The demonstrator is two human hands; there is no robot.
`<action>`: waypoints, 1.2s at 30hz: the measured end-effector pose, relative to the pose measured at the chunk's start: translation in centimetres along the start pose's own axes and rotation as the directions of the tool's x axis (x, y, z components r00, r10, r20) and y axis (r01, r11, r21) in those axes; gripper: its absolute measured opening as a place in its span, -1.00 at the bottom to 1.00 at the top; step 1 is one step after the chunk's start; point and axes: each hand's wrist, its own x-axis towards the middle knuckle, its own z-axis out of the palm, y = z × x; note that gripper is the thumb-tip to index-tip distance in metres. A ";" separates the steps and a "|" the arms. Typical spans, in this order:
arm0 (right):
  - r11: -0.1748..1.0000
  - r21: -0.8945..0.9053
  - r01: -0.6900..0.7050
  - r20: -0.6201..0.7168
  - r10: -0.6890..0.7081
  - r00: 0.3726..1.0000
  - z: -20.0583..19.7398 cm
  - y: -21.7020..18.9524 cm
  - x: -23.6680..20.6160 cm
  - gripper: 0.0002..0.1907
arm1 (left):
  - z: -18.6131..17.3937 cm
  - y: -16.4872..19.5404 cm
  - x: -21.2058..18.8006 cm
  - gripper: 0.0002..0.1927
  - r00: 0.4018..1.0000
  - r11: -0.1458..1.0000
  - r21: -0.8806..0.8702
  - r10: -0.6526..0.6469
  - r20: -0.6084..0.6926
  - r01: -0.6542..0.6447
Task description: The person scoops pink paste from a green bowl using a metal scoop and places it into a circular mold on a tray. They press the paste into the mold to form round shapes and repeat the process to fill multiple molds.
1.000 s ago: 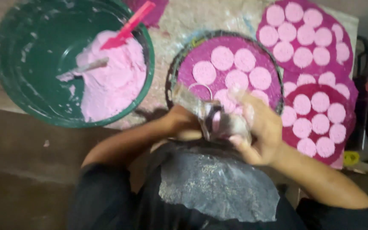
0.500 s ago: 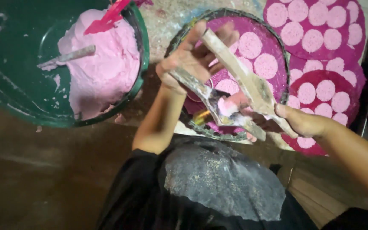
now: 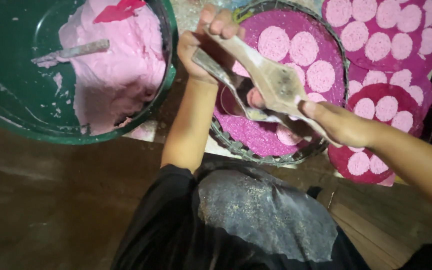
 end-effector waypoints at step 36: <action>0.992 0.010 0.127 -0.174 -0.123 0.977 3.9 -4.3 0.4 -0.21 | -2.8 -0.8 -0.9 -0.61 0.999 0.997 0.066 -0.022 -0.040 0.025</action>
